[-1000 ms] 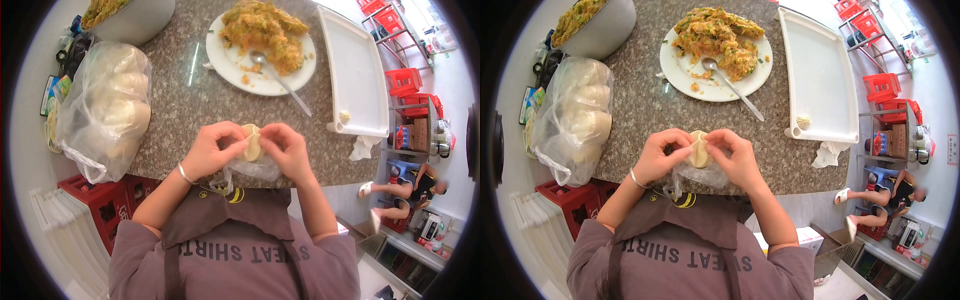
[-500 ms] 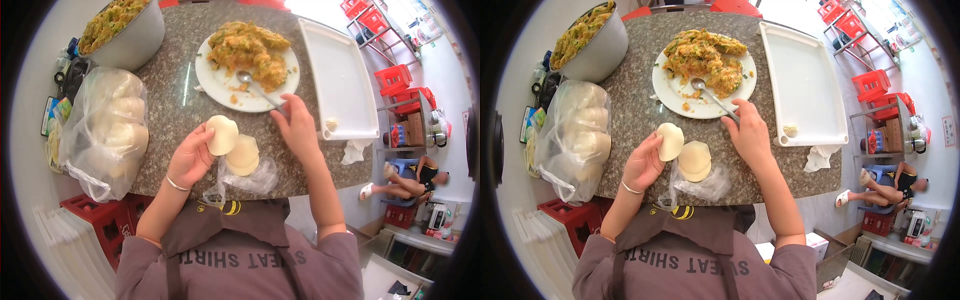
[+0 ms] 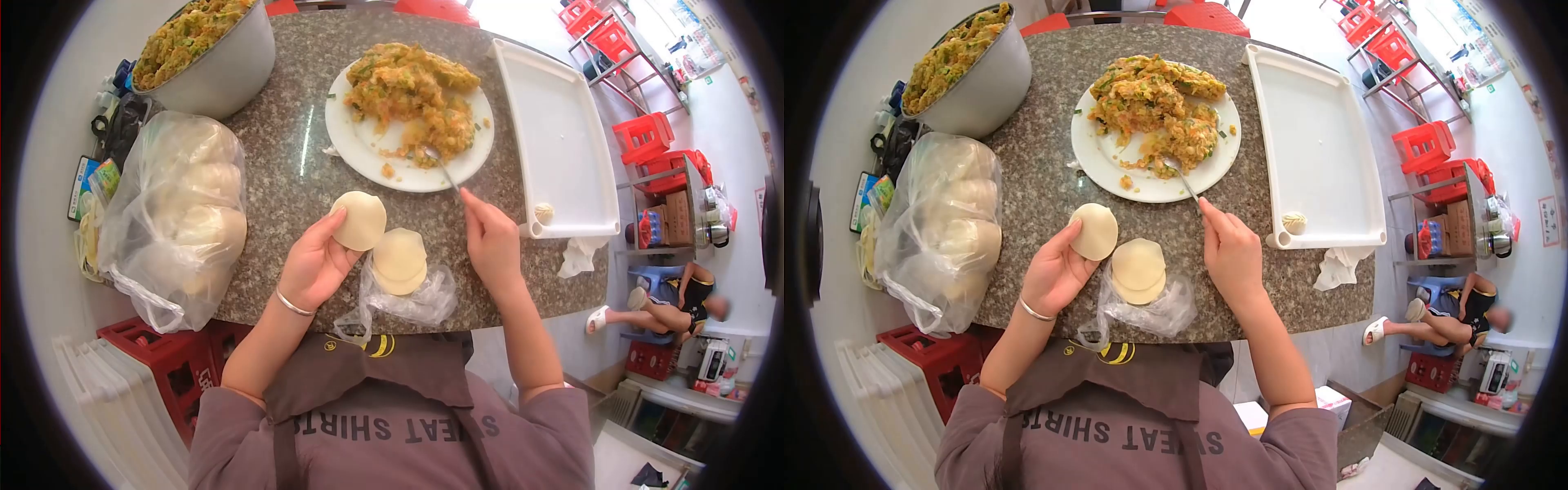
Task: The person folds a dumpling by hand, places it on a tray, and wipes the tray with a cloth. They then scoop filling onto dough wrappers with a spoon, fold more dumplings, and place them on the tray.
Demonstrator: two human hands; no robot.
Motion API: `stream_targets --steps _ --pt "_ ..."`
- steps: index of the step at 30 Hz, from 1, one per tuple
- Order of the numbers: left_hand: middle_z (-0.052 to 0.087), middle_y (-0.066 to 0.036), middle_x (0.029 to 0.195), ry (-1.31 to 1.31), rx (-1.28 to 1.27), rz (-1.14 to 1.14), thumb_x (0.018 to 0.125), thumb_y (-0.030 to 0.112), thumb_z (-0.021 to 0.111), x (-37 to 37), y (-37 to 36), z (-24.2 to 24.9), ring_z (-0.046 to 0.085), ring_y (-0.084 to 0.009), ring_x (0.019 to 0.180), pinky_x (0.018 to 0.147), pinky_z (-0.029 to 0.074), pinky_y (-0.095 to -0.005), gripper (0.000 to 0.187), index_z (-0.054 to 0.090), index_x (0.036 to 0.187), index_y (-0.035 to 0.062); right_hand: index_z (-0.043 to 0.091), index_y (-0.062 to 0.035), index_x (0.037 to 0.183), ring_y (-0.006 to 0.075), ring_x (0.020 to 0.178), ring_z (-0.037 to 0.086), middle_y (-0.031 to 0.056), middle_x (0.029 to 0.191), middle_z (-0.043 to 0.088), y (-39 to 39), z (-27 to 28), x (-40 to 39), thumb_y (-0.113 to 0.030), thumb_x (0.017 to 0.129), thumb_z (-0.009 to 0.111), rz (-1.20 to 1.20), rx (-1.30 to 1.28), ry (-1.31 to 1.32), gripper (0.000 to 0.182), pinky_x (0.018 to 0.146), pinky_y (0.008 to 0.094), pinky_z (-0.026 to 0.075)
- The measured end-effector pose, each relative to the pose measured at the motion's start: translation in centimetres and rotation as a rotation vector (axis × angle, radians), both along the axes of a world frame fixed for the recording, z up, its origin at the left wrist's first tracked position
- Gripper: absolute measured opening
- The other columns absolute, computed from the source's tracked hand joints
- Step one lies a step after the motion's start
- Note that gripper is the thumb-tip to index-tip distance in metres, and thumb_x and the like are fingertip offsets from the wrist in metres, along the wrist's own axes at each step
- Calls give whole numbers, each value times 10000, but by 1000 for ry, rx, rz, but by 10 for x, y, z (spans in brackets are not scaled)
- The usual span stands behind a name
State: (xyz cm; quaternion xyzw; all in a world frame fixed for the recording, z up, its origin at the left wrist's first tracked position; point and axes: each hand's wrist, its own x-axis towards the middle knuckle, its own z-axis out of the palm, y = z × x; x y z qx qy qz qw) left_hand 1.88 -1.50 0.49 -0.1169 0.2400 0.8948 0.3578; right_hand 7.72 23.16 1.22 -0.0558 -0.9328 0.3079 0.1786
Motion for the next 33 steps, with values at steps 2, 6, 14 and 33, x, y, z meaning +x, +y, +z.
stream_targets --steps 2,6,14,33 --pt "578 -122 1214 16 -8 -16 964 135 471 1 3 -1 576 -203 1108 960 473 -338 316 483 1237 -25 636 -34 1112 259 658 624 138 754 626 -1 3 1 -33 865 571 9 -66 -18 255 597 351 479" --pt "570 -124 1231 134 -65 -100 956 115 459 -1 5 -7 555 -218 1149 999 450 -364 343 458 1273 -18 643 -21 1103 248 677 630 157 799 645 3 9 -2 -31 870 570 -27 -171 -23 244 616 336 483" --pt "515 -166 1286 104 -81 -65 979 142 401 -3 23 -6 513 -276 1193 1053 398 -421 370 405 1294 -52 643 -18 1116 176 608 575 139 789 646 3 10 1 -40 878 573 -77 -289 -194 249 592 294 462" --pt "432 -189 1363 134 -18 59 1013 270 341 -18 22 16 440 -309 1262 1083 369 -388 484 310 1348 -79 655 -21 1083 200 655 611 142 771 635 -23 26 1 -33 862 574 286 -263 -199 236 620 306 471"
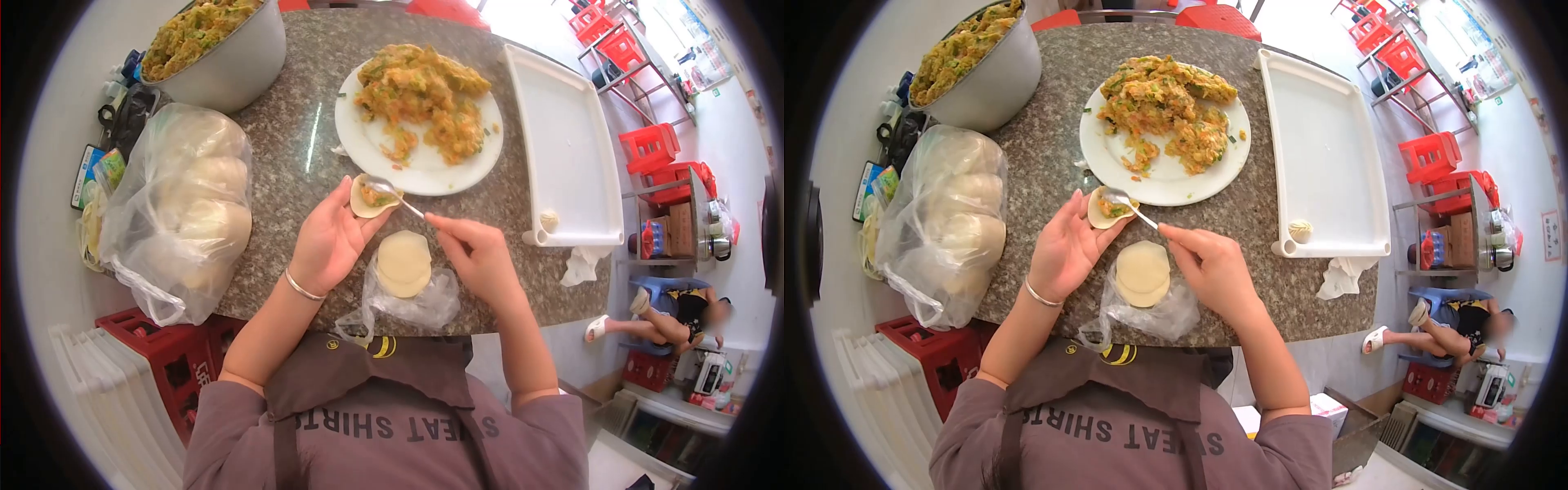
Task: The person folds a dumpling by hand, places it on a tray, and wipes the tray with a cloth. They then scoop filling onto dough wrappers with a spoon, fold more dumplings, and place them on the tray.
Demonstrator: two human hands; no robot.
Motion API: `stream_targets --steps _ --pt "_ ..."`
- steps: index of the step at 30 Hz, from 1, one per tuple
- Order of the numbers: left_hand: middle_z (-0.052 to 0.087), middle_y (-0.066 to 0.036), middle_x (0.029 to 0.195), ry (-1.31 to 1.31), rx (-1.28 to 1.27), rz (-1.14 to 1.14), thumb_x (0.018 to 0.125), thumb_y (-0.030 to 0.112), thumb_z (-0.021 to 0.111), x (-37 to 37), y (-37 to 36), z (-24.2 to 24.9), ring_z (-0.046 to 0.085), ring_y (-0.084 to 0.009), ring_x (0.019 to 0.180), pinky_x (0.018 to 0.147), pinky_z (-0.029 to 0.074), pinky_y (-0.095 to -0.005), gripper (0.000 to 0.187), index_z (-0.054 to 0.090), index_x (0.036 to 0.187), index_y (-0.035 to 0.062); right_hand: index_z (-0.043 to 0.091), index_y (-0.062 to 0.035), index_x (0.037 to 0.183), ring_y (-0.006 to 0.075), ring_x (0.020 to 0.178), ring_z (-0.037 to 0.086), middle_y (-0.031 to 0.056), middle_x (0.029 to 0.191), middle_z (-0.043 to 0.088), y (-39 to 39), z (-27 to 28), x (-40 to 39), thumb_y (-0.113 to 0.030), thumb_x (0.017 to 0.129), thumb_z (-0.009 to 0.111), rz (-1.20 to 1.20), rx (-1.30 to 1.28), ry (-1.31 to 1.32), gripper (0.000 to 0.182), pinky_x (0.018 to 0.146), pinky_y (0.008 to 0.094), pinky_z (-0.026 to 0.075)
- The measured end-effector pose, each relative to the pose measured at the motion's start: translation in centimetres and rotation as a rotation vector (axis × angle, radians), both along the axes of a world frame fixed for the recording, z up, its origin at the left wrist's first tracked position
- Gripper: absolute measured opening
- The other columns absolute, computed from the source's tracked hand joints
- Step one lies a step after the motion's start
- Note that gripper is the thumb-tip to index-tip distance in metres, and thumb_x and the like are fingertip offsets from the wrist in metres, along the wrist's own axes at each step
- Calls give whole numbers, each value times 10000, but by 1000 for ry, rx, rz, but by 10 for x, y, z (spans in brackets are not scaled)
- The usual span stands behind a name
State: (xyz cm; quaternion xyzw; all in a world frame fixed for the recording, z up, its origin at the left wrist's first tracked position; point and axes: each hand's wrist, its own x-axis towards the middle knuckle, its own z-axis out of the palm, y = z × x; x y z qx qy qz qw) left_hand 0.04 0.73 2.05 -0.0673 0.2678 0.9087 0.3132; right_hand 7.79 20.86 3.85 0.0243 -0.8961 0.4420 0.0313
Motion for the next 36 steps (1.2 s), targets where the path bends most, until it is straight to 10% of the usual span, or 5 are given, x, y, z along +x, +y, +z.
stream_targets --steps 24,36 --pt "493 -177 1305 35 -115 67 1005 242 361 6 -5 -3 495 -311 1212 1040 427 -378 428 384 1313 -54 648 -39 1121 185 726 632 158 910 682 -1 6 7 -40 876 565 -52 -225 -174 259 682 278 485" --pt "453 -210 1329 118 -90 12 1007 227 350 -30 10 8 488 -354 1210 1022 450 -372 436 356 1325 -72 646 -28 1136 78 578 484 50 720 613 17 -1 -5 -13 868 579 -156 -202 84 277 545 256 410"
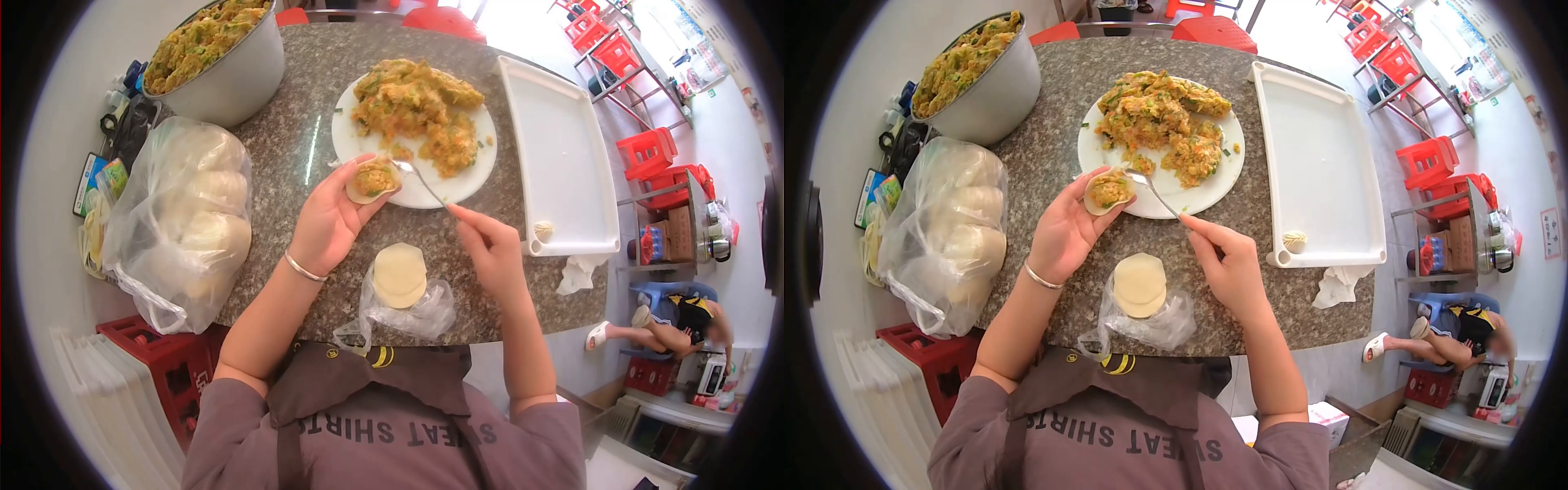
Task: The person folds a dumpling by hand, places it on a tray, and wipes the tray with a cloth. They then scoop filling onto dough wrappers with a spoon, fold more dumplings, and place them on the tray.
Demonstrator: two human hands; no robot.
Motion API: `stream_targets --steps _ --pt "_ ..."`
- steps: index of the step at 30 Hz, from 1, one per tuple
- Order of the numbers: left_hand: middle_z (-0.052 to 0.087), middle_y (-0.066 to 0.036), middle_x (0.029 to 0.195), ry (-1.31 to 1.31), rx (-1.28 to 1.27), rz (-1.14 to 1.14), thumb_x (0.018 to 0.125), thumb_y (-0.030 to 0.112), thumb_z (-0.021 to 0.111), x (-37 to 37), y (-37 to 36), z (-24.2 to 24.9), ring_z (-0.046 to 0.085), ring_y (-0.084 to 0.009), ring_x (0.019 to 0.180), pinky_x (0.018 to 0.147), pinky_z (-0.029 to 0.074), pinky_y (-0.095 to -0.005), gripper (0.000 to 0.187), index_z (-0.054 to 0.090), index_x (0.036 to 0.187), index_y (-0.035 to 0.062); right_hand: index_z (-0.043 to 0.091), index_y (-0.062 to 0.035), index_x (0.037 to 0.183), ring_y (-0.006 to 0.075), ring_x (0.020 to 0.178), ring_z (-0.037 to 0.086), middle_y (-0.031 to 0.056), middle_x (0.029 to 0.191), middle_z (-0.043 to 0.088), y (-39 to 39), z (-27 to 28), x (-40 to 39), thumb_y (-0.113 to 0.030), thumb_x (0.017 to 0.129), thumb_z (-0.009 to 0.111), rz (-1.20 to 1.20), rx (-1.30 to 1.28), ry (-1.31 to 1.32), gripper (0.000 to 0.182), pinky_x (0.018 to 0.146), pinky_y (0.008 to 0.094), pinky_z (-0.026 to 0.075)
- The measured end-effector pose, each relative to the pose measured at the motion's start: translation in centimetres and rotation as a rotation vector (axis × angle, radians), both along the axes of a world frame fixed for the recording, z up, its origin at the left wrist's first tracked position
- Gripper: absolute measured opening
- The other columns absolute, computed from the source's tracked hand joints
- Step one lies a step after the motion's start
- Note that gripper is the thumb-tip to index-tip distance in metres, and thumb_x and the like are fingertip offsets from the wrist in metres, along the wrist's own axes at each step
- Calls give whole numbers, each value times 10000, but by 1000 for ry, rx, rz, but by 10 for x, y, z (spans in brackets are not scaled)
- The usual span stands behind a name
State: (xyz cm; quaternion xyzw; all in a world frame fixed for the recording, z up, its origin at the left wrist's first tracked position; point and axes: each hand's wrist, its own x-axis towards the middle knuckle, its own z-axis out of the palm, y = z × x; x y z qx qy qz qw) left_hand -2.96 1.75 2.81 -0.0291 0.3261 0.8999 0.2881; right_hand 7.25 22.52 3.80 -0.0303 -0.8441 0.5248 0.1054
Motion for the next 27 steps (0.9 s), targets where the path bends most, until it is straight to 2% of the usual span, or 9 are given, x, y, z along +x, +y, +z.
stream_targets --steps 6,10,12,18,20,21,22,24,27 --pt "428 -227 1344 21 -8 -28 1007 249 343 -4 -2 6 472 -378 1218 1024 448 -371 464 335 1343 -71 641 -17 1137 70 604 475 58 716 611 -2 -4 -5 -41 885 572 -103 -155 -141 262 566 241 415" --pt "462 -213 1318 25 96 -99 987 194 413 -6 0 11 493 -354 1208 1024 449 -361 446 342 1342 -67 639 -17 1129 115 593 505 80 704 605 2 -15 -10 -51 881 576 -130 57 -62 258 576 263 427" --pt "518 -176 1273 217 -165 -104 942 104 503 -4 5 14 550 -282 1155 987 478 -333 450 363 1341 -49 641 -22 1124 140 585 522 90 695 598 5 -16 -12 -52 875 580 -161 92 -35 258 579 272 434" --pt "602 -115 1143 200 -188 -63 860 37 620 -9 24 24 608 -173 1025 872 505 -268 448 471 1278 -21 677 -63 1043 225 724 596 101 808 603 5 -13 -22 -62 828 627 -167 428 40 221 645 319 472" --pt "609 -103 1137 284 -221 -68 874 57 606 -9 31 22 603 -161 1030 851 510 -267 408 492 1259 -12 684 -68 1021 239 799 604 99 889 615 4 -8 -35 -70 812 648 -120 419 295 211 713 324 479" --pt "615 -91 1132 361 -258 -66 888 77 591 -8 33 20 599 -149 1035 830 515 -266 371 513 1241 -3 685 -40 1010 213 834 615 87 906 644 -3 3 -40 -83 813 668 -112 211 233 202 768 305 475" --pt "615 -91 1132 365 -258 -72 888 77 591 -5 35 19 599 -149 1035 830 515 -266 371 513 1241 -3 685 -40 1010 213 834 615 87 906 644 -5 4 -45 -83 813 668 -119 211 237 202 768 305 475" --pt "613 -94 1132 473 -274 -18 873 74 610 0 36 17 603 -151 1019 827 515 -278 343 528 1197 -6 684 -7 991 156 870 612 74 930 668 -7 6 -55 -96 824 678 -32 -309 144 189 794 278 467" --pt "613 -108 1131 590 -368 83 845 42 649 3 33 11 608 -151 1010 835 511 -269 332 538 1153 -13 683 17 973 111 865 599 66 931 675 -11 5 -62 -91 845 670 -18 -370 150 168 794 255 464"
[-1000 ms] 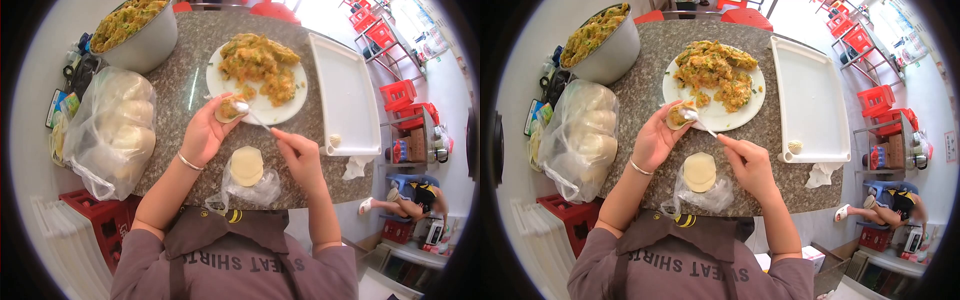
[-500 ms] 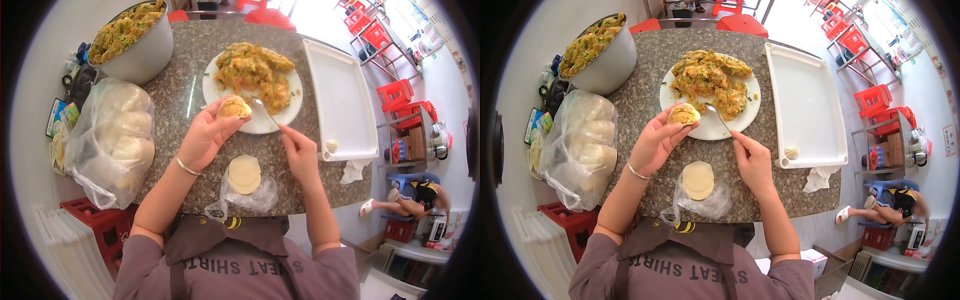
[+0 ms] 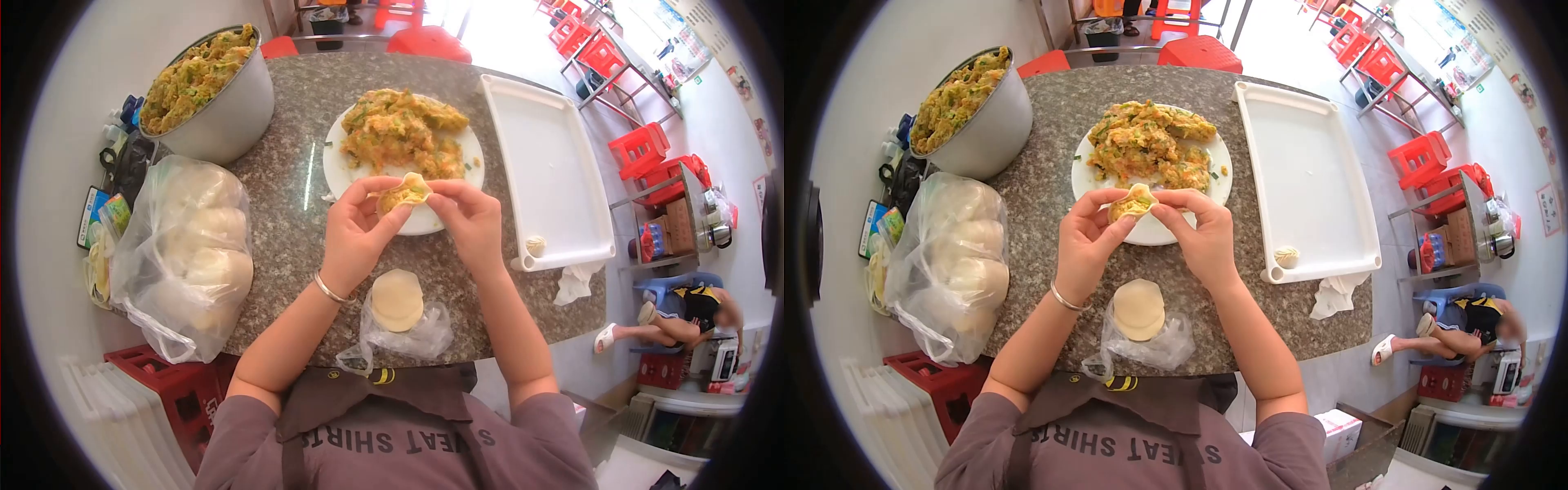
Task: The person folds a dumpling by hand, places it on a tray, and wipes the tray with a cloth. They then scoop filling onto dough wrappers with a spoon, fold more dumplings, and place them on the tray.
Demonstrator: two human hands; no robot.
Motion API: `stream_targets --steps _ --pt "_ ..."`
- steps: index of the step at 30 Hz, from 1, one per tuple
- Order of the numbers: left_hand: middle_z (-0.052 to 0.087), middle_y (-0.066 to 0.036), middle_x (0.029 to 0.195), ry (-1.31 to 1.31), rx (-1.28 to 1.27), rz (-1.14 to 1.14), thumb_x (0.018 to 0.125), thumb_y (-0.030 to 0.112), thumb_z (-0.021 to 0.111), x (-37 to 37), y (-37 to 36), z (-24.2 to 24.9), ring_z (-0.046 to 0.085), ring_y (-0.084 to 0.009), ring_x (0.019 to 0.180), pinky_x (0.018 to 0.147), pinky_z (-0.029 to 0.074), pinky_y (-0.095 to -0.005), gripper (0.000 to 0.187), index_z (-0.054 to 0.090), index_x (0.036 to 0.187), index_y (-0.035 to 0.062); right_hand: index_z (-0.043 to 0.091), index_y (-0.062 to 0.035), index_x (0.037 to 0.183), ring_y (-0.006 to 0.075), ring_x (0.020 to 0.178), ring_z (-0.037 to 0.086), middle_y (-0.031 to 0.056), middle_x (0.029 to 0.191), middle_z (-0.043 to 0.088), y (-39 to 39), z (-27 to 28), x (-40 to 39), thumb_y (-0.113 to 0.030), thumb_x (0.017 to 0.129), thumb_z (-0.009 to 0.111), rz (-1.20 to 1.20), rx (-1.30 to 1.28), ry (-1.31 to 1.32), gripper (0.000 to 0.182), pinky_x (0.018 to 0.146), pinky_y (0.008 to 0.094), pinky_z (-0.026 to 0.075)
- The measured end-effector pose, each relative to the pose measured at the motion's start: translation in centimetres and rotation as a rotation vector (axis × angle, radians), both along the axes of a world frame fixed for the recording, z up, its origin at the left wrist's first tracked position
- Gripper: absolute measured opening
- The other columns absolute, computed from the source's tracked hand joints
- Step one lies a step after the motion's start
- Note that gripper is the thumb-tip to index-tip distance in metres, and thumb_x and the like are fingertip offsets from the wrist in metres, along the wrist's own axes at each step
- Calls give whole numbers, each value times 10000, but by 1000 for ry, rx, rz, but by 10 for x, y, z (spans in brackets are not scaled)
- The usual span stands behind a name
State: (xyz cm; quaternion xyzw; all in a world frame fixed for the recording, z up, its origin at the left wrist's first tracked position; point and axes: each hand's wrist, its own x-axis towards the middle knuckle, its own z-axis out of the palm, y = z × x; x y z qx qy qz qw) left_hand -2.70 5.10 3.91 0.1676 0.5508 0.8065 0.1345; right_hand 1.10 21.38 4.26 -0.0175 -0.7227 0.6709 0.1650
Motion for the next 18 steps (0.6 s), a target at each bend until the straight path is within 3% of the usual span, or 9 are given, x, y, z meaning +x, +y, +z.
stream_targets --steps 4,11,13,16,18 --pt "624 -119 1119 180 -41 89 857 30 647 1 1 -6 624 -153 981 825 521 -265 253 570 1094 -17 683 19 952 97 867 591 63 934 668 -1 4 -2 -80 860 659 6 -71 -85 137 794 242 460" --pt "637 -134 1080 114 -15 50 872 -5 615 8 6 -13 624 -154 968 832 517 -261 112 627 977 -42 669 16 895 106 809 593 43 853 655 -2 -15 1 -65 857 657 -8 -158 3 90 750 245 460" --pt "632 -129 1093 91 12 88 865 -11 623 7 7 -16 626 -151 955 826 518 -257 111 645 971 -35 662 16 880 124 783 598 47 815 646 -4 -17 1 -58 847 658 -41 54 126 81 725 256 462" --pt "630 -127 1098 119 -52 64 855 -24 629 1 3 -18 625 -155 953 827 521 -260 112 657 962 -33 656 20 886 136 782 600 64 813 646 1 -9 2 -57 837 658 3 210 106 91 723 264 462" --pt "630 -128 1097 138 -69 33 851 -30 631 3 3 -16 624 -157 959 830 522 -262 116 658 963 -36 651 20 875 138 776 600 70 812 646 2 -4 5 -58 832 659 -13 198 49 90 719 267 463"
